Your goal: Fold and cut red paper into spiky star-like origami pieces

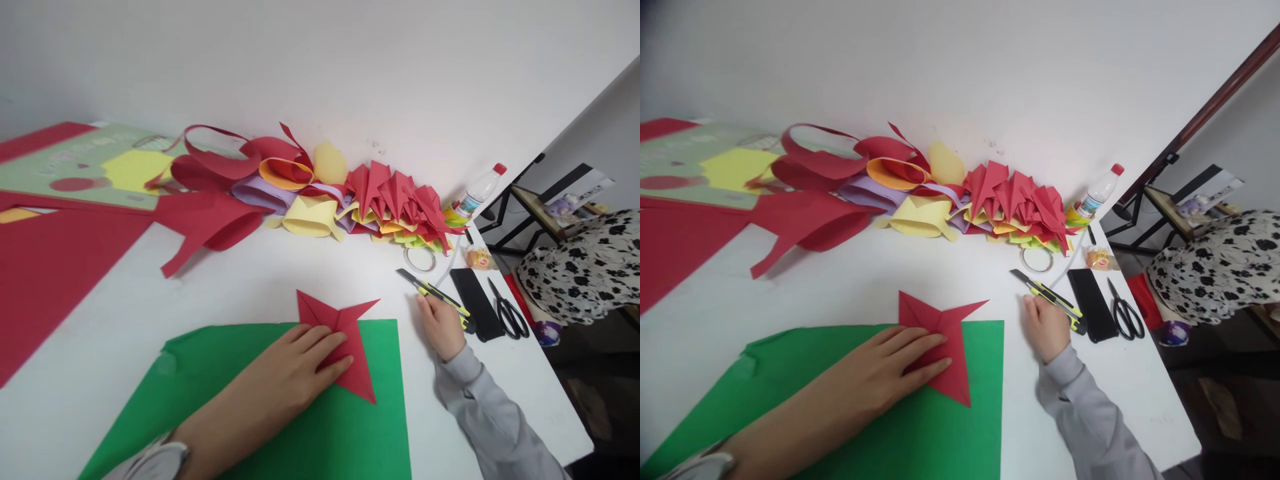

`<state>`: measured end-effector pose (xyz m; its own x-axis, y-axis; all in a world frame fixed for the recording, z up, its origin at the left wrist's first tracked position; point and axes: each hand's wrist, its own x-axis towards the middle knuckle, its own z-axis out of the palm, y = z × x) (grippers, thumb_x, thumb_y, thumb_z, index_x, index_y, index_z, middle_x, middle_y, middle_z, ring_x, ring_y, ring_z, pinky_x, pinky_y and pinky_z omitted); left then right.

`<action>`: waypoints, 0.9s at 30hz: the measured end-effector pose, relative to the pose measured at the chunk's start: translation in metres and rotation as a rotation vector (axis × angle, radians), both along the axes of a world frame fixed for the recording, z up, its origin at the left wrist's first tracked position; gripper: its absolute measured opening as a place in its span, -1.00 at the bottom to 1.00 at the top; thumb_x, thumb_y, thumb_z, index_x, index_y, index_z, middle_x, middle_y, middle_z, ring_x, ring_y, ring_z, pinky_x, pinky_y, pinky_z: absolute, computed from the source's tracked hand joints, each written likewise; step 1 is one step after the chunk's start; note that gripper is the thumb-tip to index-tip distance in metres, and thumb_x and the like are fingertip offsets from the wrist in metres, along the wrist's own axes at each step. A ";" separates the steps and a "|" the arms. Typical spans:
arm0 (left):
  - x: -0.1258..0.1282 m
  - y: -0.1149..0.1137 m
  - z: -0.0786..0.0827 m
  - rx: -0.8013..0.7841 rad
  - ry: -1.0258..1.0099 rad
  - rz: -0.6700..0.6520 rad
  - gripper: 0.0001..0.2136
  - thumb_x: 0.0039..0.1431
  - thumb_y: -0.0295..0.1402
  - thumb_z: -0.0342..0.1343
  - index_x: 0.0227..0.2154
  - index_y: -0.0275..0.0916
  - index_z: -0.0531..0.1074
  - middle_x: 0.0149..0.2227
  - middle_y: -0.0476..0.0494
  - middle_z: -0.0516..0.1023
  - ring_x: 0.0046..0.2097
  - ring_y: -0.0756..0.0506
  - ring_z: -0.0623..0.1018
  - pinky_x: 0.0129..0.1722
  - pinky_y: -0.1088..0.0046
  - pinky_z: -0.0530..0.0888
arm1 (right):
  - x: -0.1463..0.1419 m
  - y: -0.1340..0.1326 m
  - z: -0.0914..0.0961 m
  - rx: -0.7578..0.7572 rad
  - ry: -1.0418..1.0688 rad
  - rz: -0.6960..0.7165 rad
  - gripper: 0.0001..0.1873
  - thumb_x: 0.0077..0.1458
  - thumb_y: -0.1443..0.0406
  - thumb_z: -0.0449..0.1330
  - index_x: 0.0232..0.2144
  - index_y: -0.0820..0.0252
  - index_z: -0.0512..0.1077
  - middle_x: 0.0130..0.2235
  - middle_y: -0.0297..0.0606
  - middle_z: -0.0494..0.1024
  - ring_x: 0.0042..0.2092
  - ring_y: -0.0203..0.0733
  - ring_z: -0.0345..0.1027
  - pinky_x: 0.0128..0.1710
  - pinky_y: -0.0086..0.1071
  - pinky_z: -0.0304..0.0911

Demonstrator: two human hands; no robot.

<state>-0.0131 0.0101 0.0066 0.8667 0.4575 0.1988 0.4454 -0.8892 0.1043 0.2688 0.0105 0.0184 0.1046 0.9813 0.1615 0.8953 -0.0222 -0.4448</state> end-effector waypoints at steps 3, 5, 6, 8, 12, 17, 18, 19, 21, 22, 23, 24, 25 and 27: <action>0.000 -0.002 0.001 0.015 -0.008 0.005 -0.70 0.21 -0.33 0.15 0.01 -0.02 0.45 0.04 -0.18 0.52 0.04 -0.21 0.45 -0.01 0.21 0.35 | 0.003 0.008 -0.003 0.079 -0.024 -0.090 -0.67 0.20 0.13 0.02 -0.18 0.27 0.39 -0.52 -0.32 0.42 -0.49 -0.20 0.28 -0.47 -0.40 0.07; 0.001 -0.003 0.001 0.043 -0.022 0.017 -0.72 0.21 -0.36 0.16 -0.02 -0.03 0.47 0.03 -0.19 0.53 0.02 -0.22 0.46 -0.03 0.20 0.37 | -0.008 -0.001 -0.001 0.109 -0.014 -0.074 -0.67 0.18 0.13 0.07 -0.17 0.27 0.39 -0.52 -0.34 0.42 -0.49 -0.21 0.28 -0.45 -0.40 0.10; 0.002 -0.004 0.002 0.050 -0.028 0.025 -0.74 0.21 -0.37 0.15 -0.04 -0.04 0.48 0.01 -0.18 0.54 0.01 -0.22 0.47 -0.05 0.20 0.39 | -0.016 -0.008 0.001 0.073 0.025 0.002 -0.71 0.20 0.13 0.06 -0.29 0.24 0.42 -0.55 -0.35 0.41 -0.50 -0.23 0.29 -0.44 -0.41 0.11; 0.003 -0.005 0.002 0.052 -0.047 0.037 -0.77 0.23 -0.41 0.13 -0.08 -0.09 0.50 -0.02 -0.16 0.56 -0.02 -0.20 0.48 -0.05 0.22 0.40 | -0.032 -0.023 0.005 -0.056 0.085 0.171 -0.72 0.21 0.19 0.07 -0.47 0.19 0.43 -0.53 -0.33 0.45 -0.49 -0.25 0.29 -0.45 -0.43 0.12; 0.004 -0.005 0.003 0.070 -0.111 0.050 -0.83 0.24 -0.44 0.10 -0.14 -0.17 0.52 -0.05 -0.14 0.57 -0.03 -0.17 0.47 -0.02 0.24 0.40 | -0.053 -0.043 0.010 -0.220 0.122 0.268 -0.87 0.13 0.32 0.16 -0.42 0.15 0.49 -0.48 -0.35 0.51 -0.47 -0.26 0.34 -0.45 -0.44 0.15; 0.004 -0.007 0.000 0.090 -0.112 0.049 -0.83 0.23 -0.44 0.13 -0.14 -0.20 0.52 -0.04 -0.15 0.58 -0.04 -0.18 0.47 -0.04 0.25 0.42 | -0.068 -0.050 0.007 -0.250 0.058 0.147 -0.88 0.05 0.22 0.29 -0.39 0.14 0.48 -0.54 -0.38 0.49 -0.51 -0.23 0.35 -0.47 -0.41 0.12; 0.004 -0.007 -0.001 0.090 -0.111 0.050 -0.82 0.22 -0.45 0.13 -0.13 -0.21 0.52 -0.03 -0.16 0.57 -0.04 -0.18 0.47 -0.04 0.24 0.42 | -0.071 -0.051 0.005 -0.232 0.026 0.120 -0.83 0.01 0.18 0.32 -0.42 0.14 0.48 -0.56 -0.38 0.47 -0.51 -0.22 0.35 -0.48 -0.40 0.11; 0.004 -0.007 -0.002 0.092 -0.115 0.052 -0.81 0.21 -0.46 0.15 -0.12 -0.22 0.52 -0.03 -0.16 0.58 -0.04 -0.19 0.48 -0.04 0.24 0.42 | -0.074 -0.051 0.004 -0.209 -0.009 0.099 -0.79 -0.03 0.15 0.35 -0.44 0.14 0.47 -0.57 -0.39 0.46 -0.52 -0.21 0.34 -0.49 -0.39 0.09; 0.004 -0.008 -0.003 0.094 -0.122 0.060 -0.78 0.18 -0.48 0.17 -0.11 -0.23 0.51 -0.02 -0.17 0.58 -0.03 -0.20 0.48 -0.03 0.23 0.43 | -0.079 -0.051 0.001 -0.171 -0.067 0.081 -0.76 -0.08 0.13 0.38 -0.48 0.13 0.45 -0.59 -0.40 0.43 -0.54 -0.21 0.32 -0.52 -0.39 0.03; 0.004 -0.008 -0.004 0.095 -0.123 0.064 -0.77 0.18 -0.50 0.16 -0.10 -0.24 0.51 -0.02 -0.17 0.58 -0.03 -0.20 0.49 -0.01 0.23 0.43 | -0.081 -0.051 0.000 -0.161 -0.082 0.081 -0.76 -0.09 0.14 0.39 -0.50 0.12 0.45 -0.60 -0.41 0.42 -0.55 -0.22 0.31 -0.53 -0.39 0.01; 0.004 -0.008 -0.005 0.094 -0.121 0.068 -0.76 0.18 -0.52 0.14 -0.09 -0.25 0.51 -0.01 -0.19 0.58 -0.01 -0.19 0.49 0.00 0.23 0.43 | -0.082 -0.051 -0.001 -0.158 -0.086 0.083 -0.77 -0.08 0.16 0.38 -0.53 0.11 0.44 -0.60 -0.41 0.42 -0.55 -0.22 0.31 -0.53 -0.39 -0.01; 0.004 -0.007 -0.006 0.095 -0.116 0.065 -0.74 0.18 -0.54 0.12 -0.08 -0.26 0.50 0.00 -0.20 0.57 0.00 -0.19 0.49 0.02 0.23 0.43 | -0.083 -0.051 -0.001 -0.161 -0.080 0.083 -0.78 -0.08 0.18 0.38 -0.54 0.11 0.42 -0.61 -0.42 0.42 -0.55 -0.23 0.31 -0.54 -0.39 -0.02; 0.003 -0.007 -0.007 0.097 -0.110 0.062 -0.72 0.18 -0.57 0.09 -0.07 -0.27 0.50 0.02 -0.21 0.56 0.01 -0.19 0.49 0.03 0.22 0.43 | -0.084 -0.050 -0.001 -0.166 -0.066 0.080 -0.78 -0.07 0.19 0.37 -0.55 0.11 0.41 -0.61 -0.43 0.42 -0.55 -0.24 0.30 -0.54 -0.39 -0.02; 0.002 -0.005 -0.011 0.097 -0.098 0.060 -0.68 0.17 -0.61 0.04 -0.05 -0.28 0.49 0.04 -0.22 0.55 0.04 -0.20 0.50 0.05 0.20 0.43 | -0.084 -0.050 0.000 -0.183 -0.021 0.073 -0.78 -0.07 0.23 0.36 -0.56 0.11 0.38 -0.60 -0.43 0.44 -0.55 -0.24 0.31 -0.53 -0.40 0.01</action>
